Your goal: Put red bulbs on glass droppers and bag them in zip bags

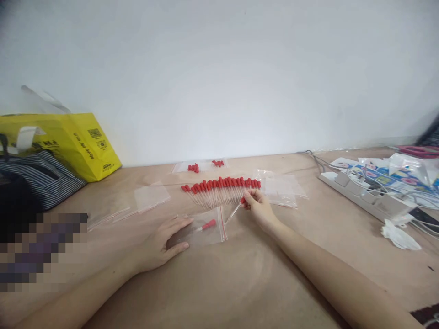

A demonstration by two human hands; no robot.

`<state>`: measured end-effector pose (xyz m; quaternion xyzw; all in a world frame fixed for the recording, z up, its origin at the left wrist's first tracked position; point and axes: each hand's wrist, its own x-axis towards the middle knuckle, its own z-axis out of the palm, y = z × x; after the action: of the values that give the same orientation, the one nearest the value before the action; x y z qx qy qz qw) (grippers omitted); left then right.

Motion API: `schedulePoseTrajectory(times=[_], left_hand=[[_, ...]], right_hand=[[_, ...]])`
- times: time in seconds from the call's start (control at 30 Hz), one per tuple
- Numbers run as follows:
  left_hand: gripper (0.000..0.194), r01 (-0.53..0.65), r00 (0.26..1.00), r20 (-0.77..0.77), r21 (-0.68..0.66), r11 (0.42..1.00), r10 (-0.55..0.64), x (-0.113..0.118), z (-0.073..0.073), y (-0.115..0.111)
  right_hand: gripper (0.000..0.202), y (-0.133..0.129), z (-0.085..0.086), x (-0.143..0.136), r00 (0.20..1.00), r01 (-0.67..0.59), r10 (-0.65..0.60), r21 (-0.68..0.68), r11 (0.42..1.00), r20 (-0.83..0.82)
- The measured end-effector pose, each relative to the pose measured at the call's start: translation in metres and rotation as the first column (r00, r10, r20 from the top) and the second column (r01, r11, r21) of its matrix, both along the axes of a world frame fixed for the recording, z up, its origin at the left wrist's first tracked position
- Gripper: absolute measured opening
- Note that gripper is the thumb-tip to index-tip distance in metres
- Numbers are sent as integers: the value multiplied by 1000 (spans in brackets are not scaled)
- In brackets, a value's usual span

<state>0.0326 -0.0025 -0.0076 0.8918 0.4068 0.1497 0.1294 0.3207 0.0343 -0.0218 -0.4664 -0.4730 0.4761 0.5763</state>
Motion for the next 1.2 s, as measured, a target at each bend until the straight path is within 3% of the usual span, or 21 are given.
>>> schedulePoseTrajectory(times=[0.1, 0.2, 0.37, 0.57, 0.9, 1.07, 1.13, 1.2], left_hand=[[49, 1, 1000, 7, 0, 1000, -1, 1, 2, 0], [49, 6, 1000, 1, 1, 1000, -6, 2, 3, -1], [49, -18, 1000, 15, -4, 1000, 18, 1, 3, -1], [50, -14, 1000, 2, -8, 1000, 14, 2, 4, -2], [51, -25, 1000, -8, -5, 1000, 25, 2, 3, -2], [51, -29, 999, -21, -2, 1000, 28, 2, 3, -2], [51, -25, 999, -19, 6, 1000, 25, 2, 3, -1], [51, -23, 1000, -17, 16, 1000, 23, 1, 3, -2]], right_hand=[[39, -4, -4, -9, 999, -32, 31, -33, 999, -42], [38, -8, -5, -17, 989, -143, 140, -59, 988, -44], [30, -16, -5, -20, 914, -338, 328, -1, 941, 240], [21, -8, -9, -14, 811, -385, 310, 53, 921, 497], [19, -9, -8, -31, 806, -426, 319, 114, 897, 499], [19, -13, -4, -40, 732, -537, 323, 217, 815, 600], [20, -11, -3, -37, 697, -582, 358, 199, 788, 621], [21, -3, 0, -29, 680, -583, 403, 119, 804, 612]])
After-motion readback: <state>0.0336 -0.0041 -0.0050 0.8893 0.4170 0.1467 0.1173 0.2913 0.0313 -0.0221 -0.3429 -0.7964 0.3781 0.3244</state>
